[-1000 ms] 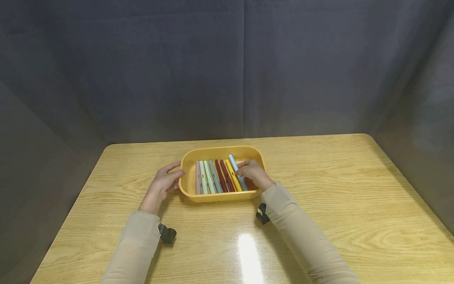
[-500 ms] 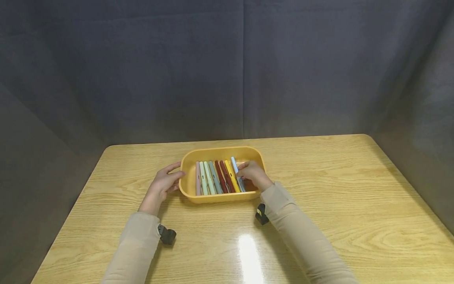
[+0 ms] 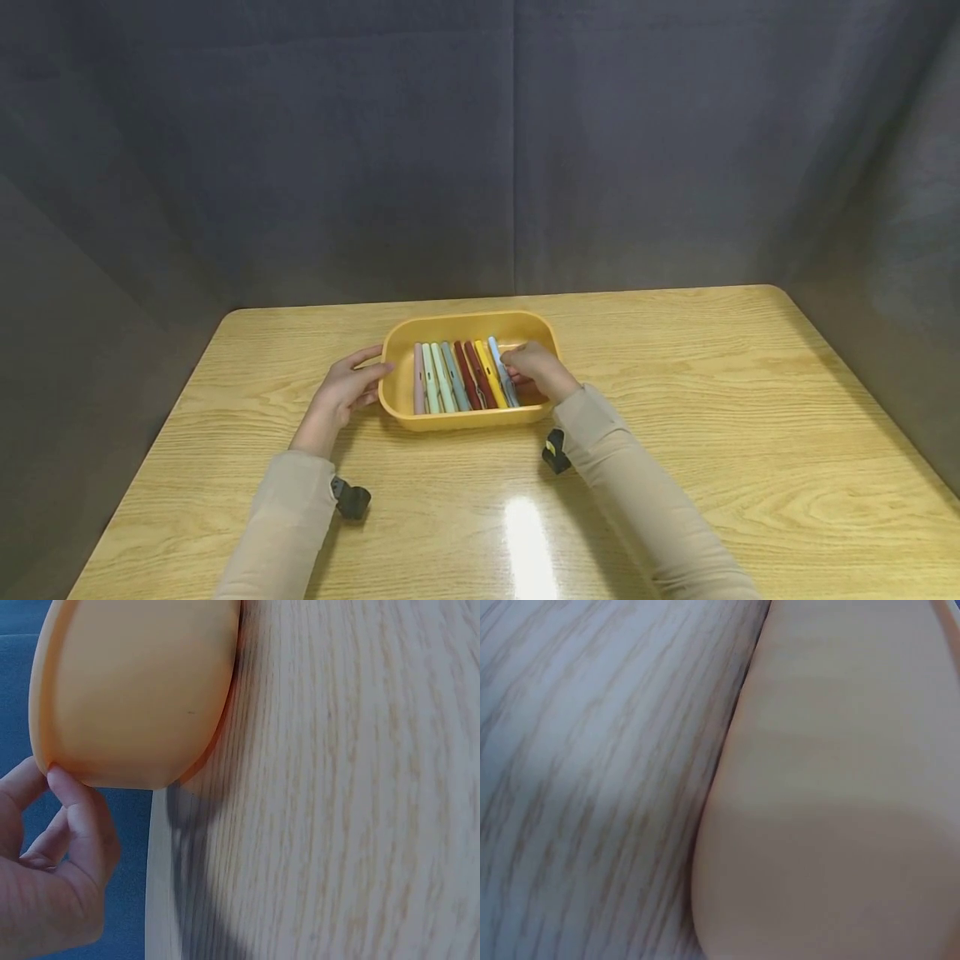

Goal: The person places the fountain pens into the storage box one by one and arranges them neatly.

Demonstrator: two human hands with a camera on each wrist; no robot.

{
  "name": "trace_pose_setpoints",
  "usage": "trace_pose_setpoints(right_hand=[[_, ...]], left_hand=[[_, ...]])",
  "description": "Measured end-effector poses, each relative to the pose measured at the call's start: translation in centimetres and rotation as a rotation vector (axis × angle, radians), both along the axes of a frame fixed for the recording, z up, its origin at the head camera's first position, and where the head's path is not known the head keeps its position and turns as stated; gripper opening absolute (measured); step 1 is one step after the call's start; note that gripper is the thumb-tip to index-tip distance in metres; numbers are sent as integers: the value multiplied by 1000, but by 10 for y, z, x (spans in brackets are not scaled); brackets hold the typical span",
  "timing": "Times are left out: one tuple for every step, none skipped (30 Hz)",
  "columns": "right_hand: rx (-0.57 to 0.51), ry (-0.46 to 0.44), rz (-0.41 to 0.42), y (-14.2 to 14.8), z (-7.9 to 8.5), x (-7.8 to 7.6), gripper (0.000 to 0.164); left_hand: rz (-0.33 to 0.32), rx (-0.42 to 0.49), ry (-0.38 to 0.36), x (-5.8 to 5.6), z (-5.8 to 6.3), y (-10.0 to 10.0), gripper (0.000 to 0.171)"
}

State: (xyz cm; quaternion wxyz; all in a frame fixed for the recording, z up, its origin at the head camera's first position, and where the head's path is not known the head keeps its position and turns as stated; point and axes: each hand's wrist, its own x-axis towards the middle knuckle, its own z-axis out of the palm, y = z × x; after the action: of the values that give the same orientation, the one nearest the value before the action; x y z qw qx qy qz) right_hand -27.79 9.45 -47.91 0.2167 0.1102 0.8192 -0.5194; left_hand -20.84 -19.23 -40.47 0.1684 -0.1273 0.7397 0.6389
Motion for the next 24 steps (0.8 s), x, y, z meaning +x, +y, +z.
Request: trace_pose_setpoints(right_hand=[[3,-2,6,-2,15,10,33],[-8,8,18,-1,18,12,36],[-12,3,20,-2,25,17,38],[-19,-3,19,-3,33,22,40],[-25,-8,21,-4,41,26,41],[-23,-11,20,-6,49,31,42],[-24,-15,21,-7,56,35,43],[-18,-27,13,-8,57,35,42],[-5,-49,-1,-11,67,40,43],[-10,-54,-2,-11,71,42,43],[-20,-61,-6,-12,73,43,40],[-28,-67,-8,-12,76,44,35],[-45,-67,-4,-6,42,22,36],[-54,-66,1,-2,23,9,34],[-67,-57,15,-1,23,9,34],[-86,-42,30,4,7,-1,32],[-91,-41,34,6,-3,-8,33],[-99,-38,41,8,-11,-13,37],[-107,-39,48,10,-17,-18,45],[-110,-43,52,5,15,2,45],[-137,-28,74,6,26,9,49],[-141,-38,73,5,26,8,52],[-141,-52,69,2,43,17,55],[-150,-50,82,1,54,24,58]], left_hand=[[2,1,-1,0,0,0,61],[3,1,0,0,0,0,61],[1,1,1,0,1,-1,62],[-1,1,2,0,1,-1,62],[-3,1,3,0,1,-1,62],[-5,0,3,0,1,-1,62],[-7,0,4,1,1,-1,62],[-8,-3,3,1,2,-1,62],[-9,-9,3,1,2,-1,61],[-8,-15,0,1,3,-1,61],[-5,-23,-1,1,3,-1,61],[0,-29,-2,1,4,-1,60],[4,-37,0,1,5,0,60],[8,-45,2,2,6,0,59],[11,-54,3,2,6,1,59],[12,-63,6,2,7,1,58],[13,-70,8,2,7,1,58],[14,-76,12,3,8,1,57],[11,-87,12,3,8,1,57],[9,-96,12,3,8,1,57],[8,-103,10,3,8,1,57],[10,-108,10,4,9,1,57],[14,-115,10,4,9,1,57],[17,-121,12,5,10,1,57]])
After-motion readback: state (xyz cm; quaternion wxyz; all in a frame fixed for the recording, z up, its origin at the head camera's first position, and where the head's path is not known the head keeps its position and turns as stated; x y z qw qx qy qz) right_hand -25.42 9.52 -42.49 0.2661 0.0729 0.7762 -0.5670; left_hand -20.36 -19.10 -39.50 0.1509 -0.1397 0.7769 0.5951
